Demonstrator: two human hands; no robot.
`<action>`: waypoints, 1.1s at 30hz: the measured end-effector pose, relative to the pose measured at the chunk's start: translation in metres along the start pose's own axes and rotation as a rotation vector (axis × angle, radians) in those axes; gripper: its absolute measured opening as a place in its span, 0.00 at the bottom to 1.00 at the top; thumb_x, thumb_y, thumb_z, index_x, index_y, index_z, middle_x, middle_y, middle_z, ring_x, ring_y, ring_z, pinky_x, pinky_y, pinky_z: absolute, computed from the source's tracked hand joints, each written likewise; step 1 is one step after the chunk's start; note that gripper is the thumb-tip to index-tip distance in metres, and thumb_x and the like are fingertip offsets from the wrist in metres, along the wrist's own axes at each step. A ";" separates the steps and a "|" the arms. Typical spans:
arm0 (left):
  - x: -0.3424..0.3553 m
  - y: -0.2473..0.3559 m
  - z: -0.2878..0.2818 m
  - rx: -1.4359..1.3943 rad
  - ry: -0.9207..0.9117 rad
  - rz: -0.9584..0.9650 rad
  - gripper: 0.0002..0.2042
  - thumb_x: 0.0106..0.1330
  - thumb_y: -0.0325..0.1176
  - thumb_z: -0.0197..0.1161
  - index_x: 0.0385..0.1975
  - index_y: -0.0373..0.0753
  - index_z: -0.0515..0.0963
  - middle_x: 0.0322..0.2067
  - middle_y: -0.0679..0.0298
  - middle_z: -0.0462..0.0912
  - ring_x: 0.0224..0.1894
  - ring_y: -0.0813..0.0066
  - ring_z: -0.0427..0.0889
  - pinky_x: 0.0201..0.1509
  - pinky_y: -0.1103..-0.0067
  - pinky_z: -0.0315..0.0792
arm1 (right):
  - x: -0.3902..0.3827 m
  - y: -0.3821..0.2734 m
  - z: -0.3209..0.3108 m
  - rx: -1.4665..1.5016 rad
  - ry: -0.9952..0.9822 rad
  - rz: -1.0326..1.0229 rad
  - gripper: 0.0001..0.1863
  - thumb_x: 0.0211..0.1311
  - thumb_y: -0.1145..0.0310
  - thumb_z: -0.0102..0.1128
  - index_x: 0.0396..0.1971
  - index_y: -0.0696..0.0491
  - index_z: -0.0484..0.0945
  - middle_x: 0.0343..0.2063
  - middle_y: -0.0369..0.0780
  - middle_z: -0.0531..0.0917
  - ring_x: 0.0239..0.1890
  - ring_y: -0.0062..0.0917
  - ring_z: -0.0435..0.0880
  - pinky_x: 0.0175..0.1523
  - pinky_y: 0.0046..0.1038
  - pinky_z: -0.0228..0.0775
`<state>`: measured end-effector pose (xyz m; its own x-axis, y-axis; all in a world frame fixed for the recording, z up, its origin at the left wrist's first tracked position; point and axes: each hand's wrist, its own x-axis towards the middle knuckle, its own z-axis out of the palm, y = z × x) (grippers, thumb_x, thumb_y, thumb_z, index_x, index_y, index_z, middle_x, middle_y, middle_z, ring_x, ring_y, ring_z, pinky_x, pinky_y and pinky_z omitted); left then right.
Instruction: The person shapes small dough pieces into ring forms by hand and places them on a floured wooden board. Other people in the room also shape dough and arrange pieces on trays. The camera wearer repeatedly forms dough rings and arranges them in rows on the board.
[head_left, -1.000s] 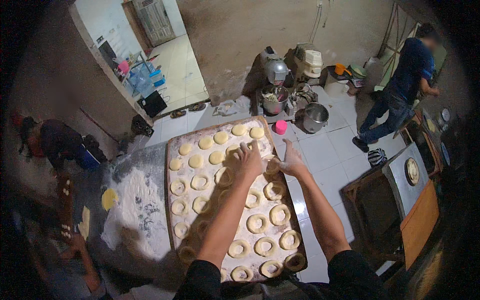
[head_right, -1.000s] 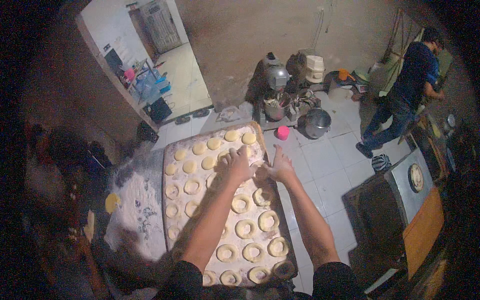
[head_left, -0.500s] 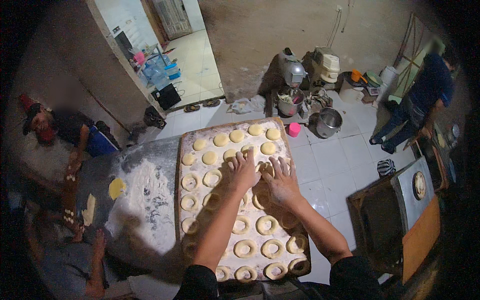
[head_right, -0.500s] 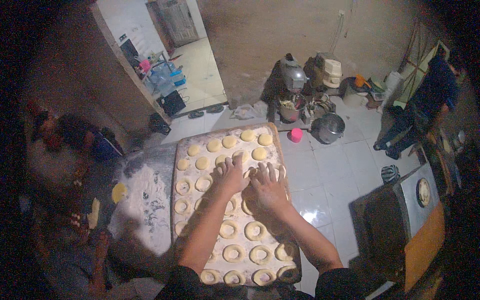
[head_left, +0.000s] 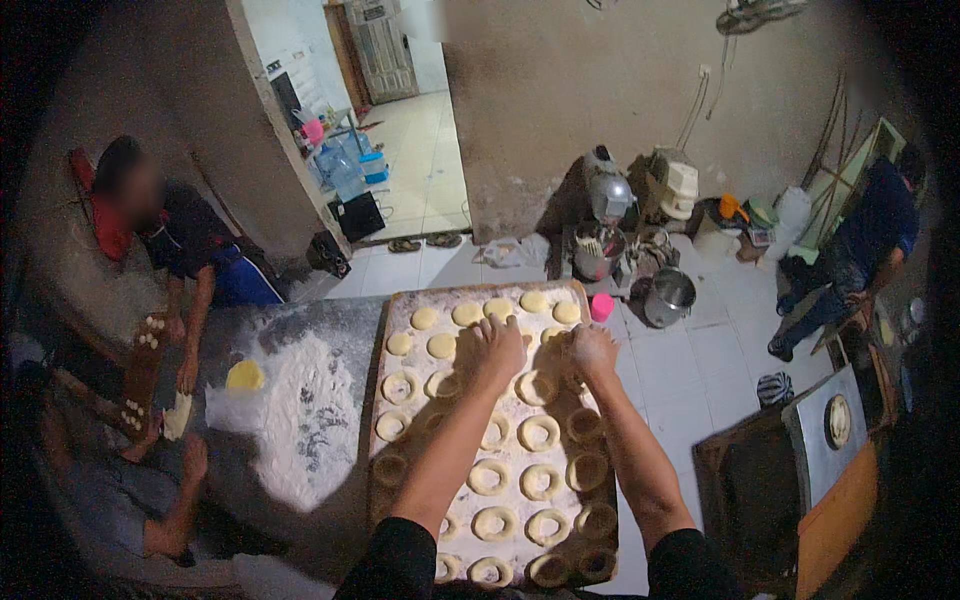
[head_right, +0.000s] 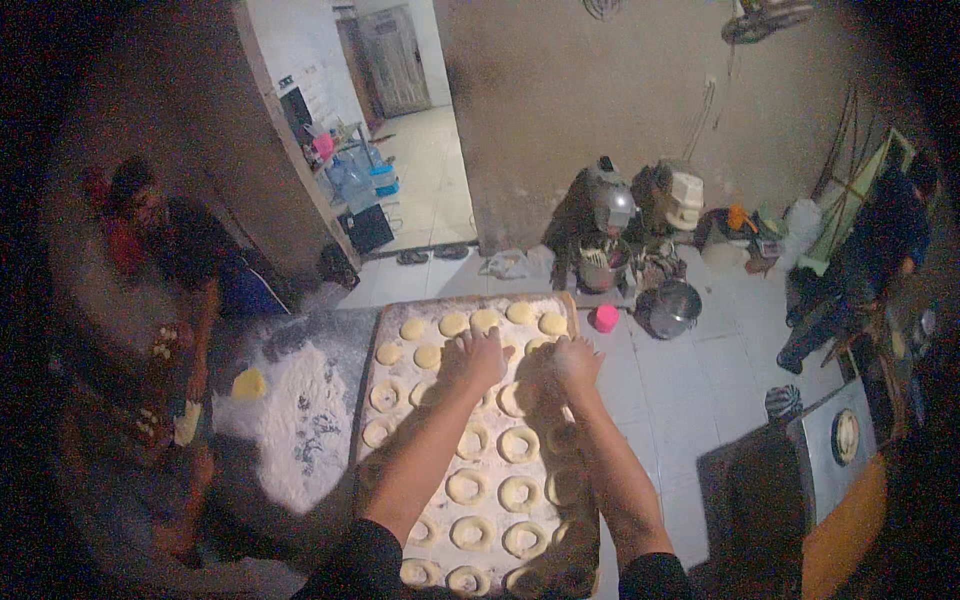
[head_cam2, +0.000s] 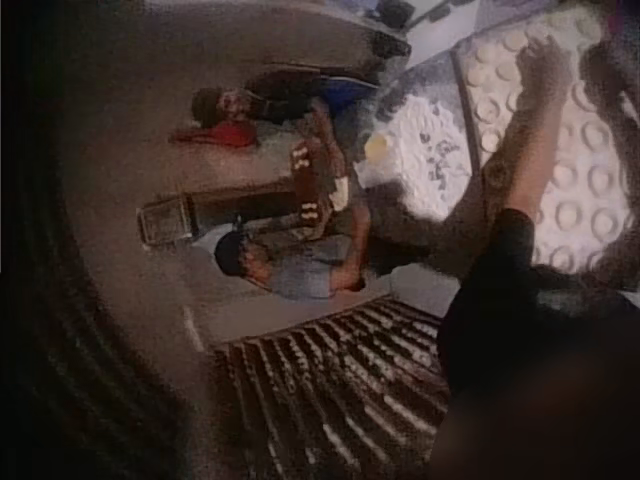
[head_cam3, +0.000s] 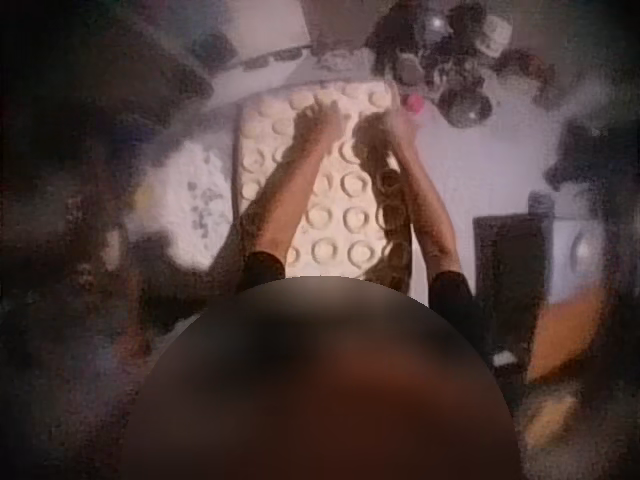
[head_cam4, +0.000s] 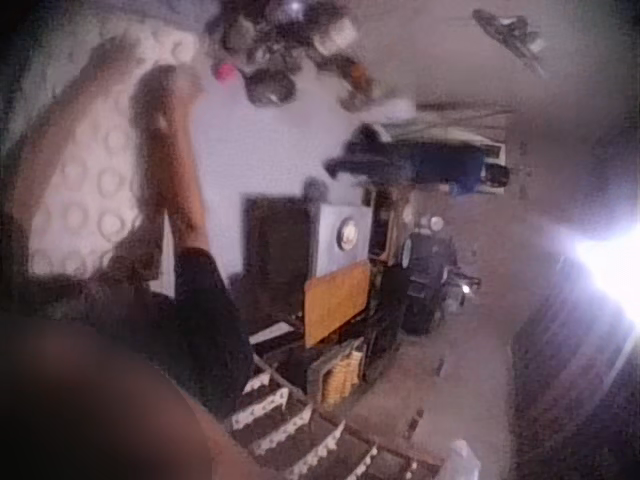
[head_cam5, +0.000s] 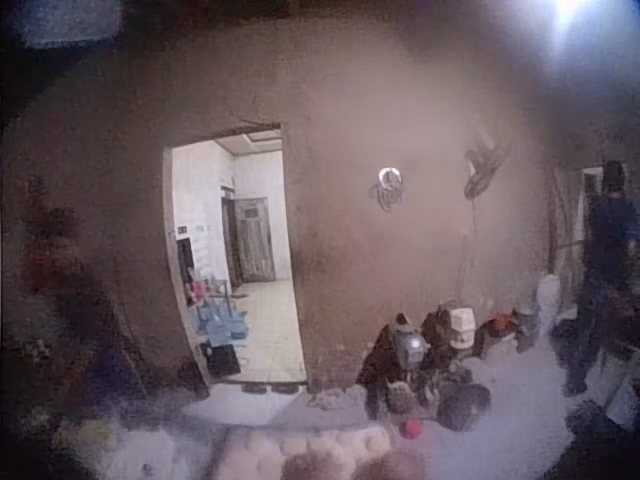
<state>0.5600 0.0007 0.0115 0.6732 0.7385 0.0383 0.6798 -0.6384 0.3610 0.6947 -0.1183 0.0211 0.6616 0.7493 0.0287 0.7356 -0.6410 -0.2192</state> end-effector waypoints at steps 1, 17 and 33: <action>0.000 -0.002 0.004 0.084 0.122 0.039 0.23 0.62 0.38 0.54 0.54 0.33 0.66 0.56 0.33 0.61 0.60 0.39 0.59 0.63 0.54 0.54 | 0.012 -0.005 0.018 0.028 0.077 0.003 0.15 0.55 0.60 0.54 0.40 0.53 0.75 0.40 0.48 0.78 0.44 0.43 0.76 0.45 0.50 0.67; -0.315 -0.373 -0.122 -0.518 0.427 -0.380 0.15 0.60 0.24 0.57 0.48 0.34 0.69 0.45 0.51 0.77 0.48 0.55 0.76 0.50 0.69 0.70 | -0.135 -0.388 0.051 0.875 -0.698 -0.826 0.14 0.48 0.76 0.60 0.38 0.60 0.76 0.30 0.43 0.82 0.37 0.26 0.81 0.45 0.27 0.72; -0.338 -0.451 -0.159 -0.905 0.441 -0.285 0.17 0.63 0.42 0.59 0.38 0.30 0.77 0.31 0.50 0.81 0.32 0.64 0.82 0.37 0.75 0.73 | -0.219 -0.508 0.112 1.232 -0.873 -0.501 0.15 0.59 0.79 0.55 0.44 0.55 0.64 0.36 0.39 0.77 0.38 0.23 0.78 0.41 0.25 0.73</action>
<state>-0.0200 0.0736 -0.0164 0.2323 0.9661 0.1127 0.2027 -0.1614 0.9658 0.1600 0.0616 0.0167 -0.2028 0.9729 -0.1110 -0.0064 -0.1147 -0.9934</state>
